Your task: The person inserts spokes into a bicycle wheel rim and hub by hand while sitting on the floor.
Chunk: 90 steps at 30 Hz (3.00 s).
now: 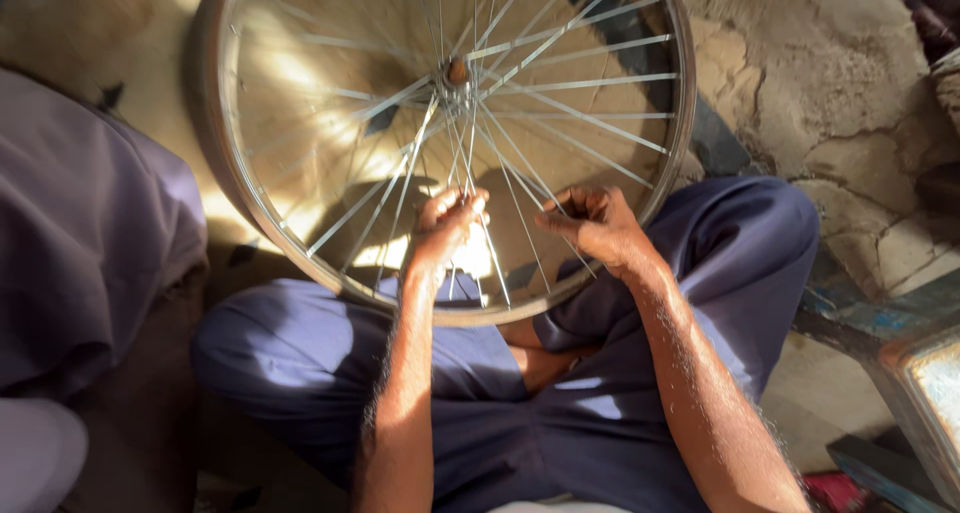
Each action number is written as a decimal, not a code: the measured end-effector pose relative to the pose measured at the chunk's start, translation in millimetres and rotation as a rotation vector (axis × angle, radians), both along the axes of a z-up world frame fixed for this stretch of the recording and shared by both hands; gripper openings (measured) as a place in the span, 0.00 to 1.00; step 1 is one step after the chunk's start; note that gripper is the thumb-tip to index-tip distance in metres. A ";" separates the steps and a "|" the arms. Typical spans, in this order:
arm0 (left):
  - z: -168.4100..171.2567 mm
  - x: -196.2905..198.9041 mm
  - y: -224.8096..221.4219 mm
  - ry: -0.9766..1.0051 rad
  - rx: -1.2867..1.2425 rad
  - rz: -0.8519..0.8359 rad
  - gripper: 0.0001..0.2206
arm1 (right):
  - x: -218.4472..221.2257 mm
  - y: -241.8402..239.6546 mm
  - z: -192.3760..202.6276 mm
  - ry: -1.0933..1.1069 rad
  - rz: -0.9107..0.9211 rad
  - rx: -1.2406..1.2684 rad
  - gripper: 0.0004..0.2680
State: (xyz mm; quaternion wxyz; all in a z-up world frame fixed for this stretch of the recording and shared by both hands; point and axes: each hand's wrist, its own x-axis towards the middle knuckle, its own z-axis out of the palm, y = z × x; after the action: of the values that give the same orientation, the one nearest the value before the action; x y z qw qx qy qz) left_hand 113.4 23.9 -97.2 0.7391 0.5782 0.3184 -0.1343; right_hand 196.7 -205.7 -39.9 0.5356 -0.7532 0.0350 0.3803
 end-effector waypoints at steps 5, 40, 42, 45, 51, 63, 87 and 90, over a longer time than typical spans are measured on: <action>13.2 2.6 -2.2 0.042 0.035 -0.007 0.11 | 1.7 -4.4 -6.2 0.031 0.037 0.002 0.08; 9.3 2.4 0.4 0.004 -0.064 0.006 0.11 | -2.0 -3.8 -0.5 -0.139 0.207 0.235 0.30; 9.9 2.2 0.2 0.008 -0.065 0.010 0.11 | -10.5 0.4 9.4 -0.244 0.276 0.172 0.35; 11.2 2.9 0.9 0.029 -0.074 0.021 0.10 | -26.7 12.8 17.5 -0.462 0.488 -0.225 0.32; 16.2 1.9 -0.6 0.061 0.064 -0.018 0.11 | -50.1 33.8 6.6 -1.115 0.620 -0.538 0.29; 24.9 3.6 5.1 0.046 0.156 -0.038 0.09 | -47.1 44.3 43.8 -0.446 0.404 -0.323 0.17; 15.2 0.1 -9.9 -0.046 -0.193 0.074 0.11 | -38.9 58.0 45.6 -0.307 0.195 -0.131 0.09; 18.1 0.4 -8.5 -0.055 -0.159 0.047 0.13 | -37.1 57.2 44.1 -0.190 0.142 -0.098 0.10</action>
State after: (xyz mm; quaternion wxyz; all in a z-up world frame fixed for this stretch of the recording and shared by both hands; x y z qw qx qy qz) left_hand 113.8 15.3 -79.1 0.7940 0.5136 0.2999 -0.1259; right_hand 159.7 -148.5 4.2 0.4707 -0.8118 -0.0509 0.3418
